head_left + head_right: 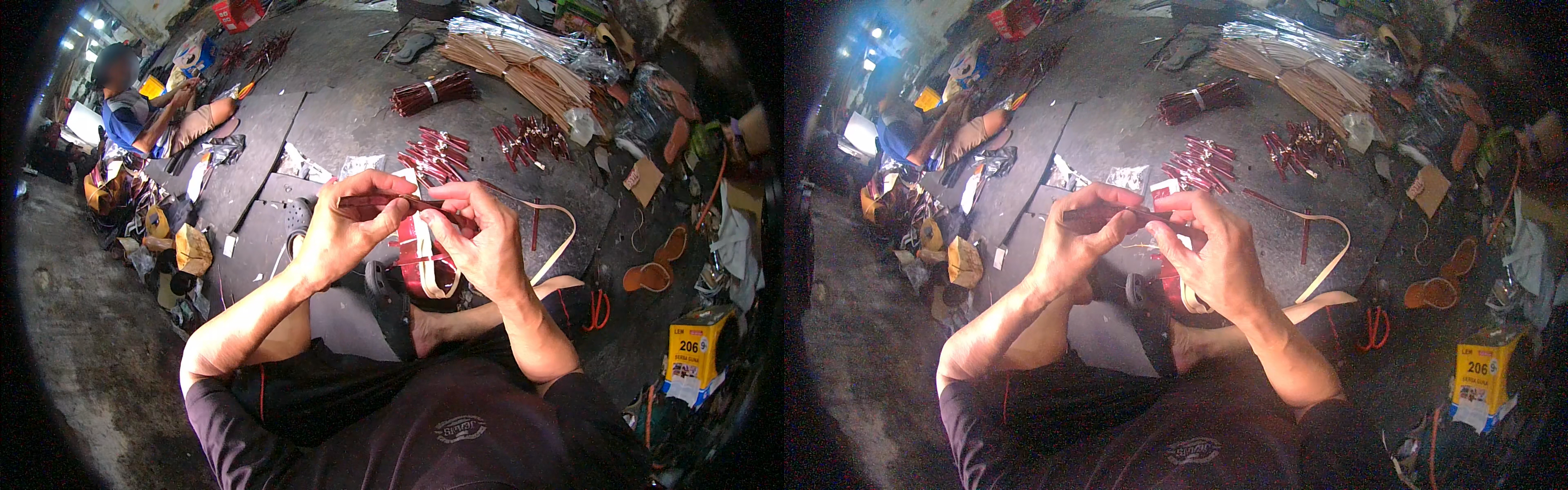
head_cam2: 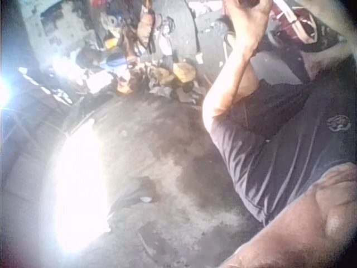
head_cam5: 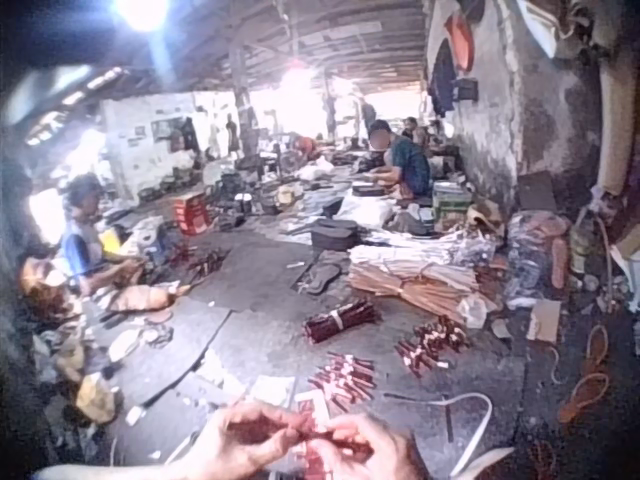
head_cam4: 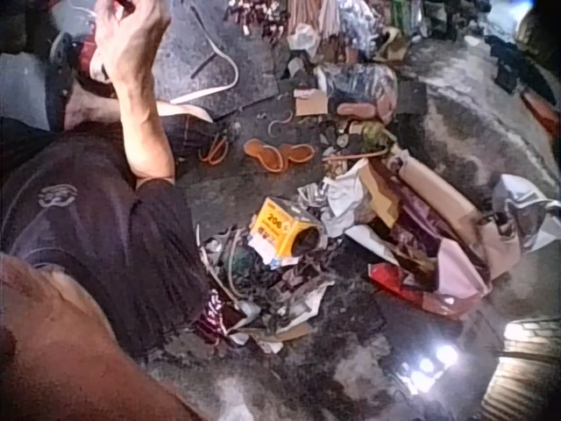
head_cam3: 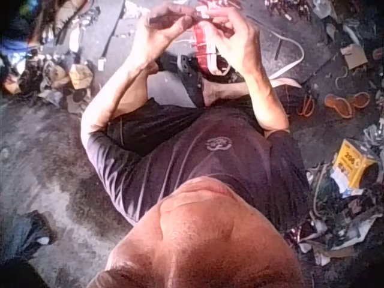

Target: The person sits on the floor and uses orange-handled scissors to cut a roll of maroon ribbon into short pieces. They also cut a strip of beige material and handle small red sticks, placing the cut pieces on the floor.

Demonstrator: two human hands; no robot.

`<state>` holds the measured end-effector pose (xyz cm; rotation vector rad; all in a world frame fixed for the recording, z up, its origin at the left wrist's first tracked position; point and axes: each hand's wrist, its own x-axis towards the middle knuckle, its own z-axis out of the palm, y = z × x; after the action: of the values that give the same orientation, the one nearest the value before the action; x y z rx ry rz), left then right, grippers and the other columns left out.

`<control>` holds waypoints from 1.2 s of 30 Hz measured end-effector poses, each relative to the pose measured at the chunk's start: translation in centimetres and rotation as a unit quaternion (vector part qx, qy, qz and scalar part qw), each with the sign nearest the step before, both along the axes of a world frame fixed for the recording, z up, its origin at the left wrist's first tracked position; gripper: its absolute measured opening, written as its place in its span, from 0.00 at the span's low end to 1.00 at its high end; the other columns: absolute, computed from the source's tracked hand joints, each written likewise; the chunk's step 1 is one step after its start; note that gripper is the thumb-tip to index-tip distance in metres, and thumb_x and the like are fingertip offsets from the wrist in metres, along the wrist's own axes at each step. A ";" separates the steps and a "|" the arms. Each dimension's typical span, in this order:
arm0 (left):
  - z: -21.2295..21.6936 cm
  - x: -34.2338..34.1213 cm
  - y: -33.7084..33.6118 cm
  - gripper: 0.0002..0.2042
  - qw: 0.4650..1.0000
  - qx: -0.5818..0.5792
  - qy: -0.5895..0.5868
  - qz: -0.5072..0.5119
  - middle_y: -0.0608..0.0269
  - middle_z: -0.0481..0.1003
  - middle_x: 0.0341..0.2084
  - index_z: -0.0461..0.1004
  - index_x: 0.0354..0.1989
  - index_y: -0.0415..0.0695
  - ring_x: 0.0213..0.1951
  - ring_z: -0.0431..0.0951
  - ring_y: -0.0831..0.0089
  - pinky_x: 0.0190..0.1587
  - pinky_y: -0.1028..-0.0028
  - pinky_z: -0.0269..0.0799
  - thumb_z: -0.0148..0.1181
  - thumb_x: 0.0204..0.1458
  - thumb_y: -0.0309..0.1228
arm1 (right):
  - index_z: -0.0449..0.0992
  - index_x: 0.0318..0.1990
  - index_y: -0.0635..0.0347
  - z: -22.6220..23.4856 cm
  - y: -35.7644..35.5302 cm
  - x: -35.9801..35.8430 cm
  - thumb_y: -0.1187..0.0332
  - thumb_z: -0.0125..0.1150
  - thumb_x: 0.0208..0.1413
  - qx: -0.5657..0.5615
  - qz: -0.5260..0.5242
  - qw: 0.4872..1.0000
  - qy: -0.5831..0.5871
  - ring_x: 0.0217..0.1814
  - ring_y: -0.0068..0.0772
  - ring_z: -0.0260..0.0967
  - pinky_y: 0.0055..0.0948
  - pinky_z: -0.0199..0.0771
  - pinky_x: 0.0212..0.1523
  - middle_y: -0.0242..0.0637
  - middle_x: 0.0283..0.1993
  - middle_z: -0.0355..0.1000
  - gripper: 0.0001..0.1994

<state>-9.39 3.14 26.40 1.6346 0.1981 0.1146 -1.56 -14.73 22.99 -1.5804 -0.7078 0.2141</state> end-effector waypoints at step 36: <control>-0.3 -0.1 0.6 0.12 0.997 -0.051 0.043 -0.042 0.58 0.78 0.44 0.75 0.48 0.36 0.47 0.77 0.72 0.54 0.71 0.74 0.62 0.58 0.28 | 0.77 0.42 0.62 -0.3 -0.2 0.2 0.74 0.66 0.55 0.013 0.016 1.000 0.014 0.35 0.27 0.77 0.27 0.75 0.34 0.37 0.37 0.79 0.08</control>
<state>-9.50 3.77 26.13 1.5449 0.1988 -0.0301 -1.32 -14.94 22.70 -1.5394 -0.7110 0.2495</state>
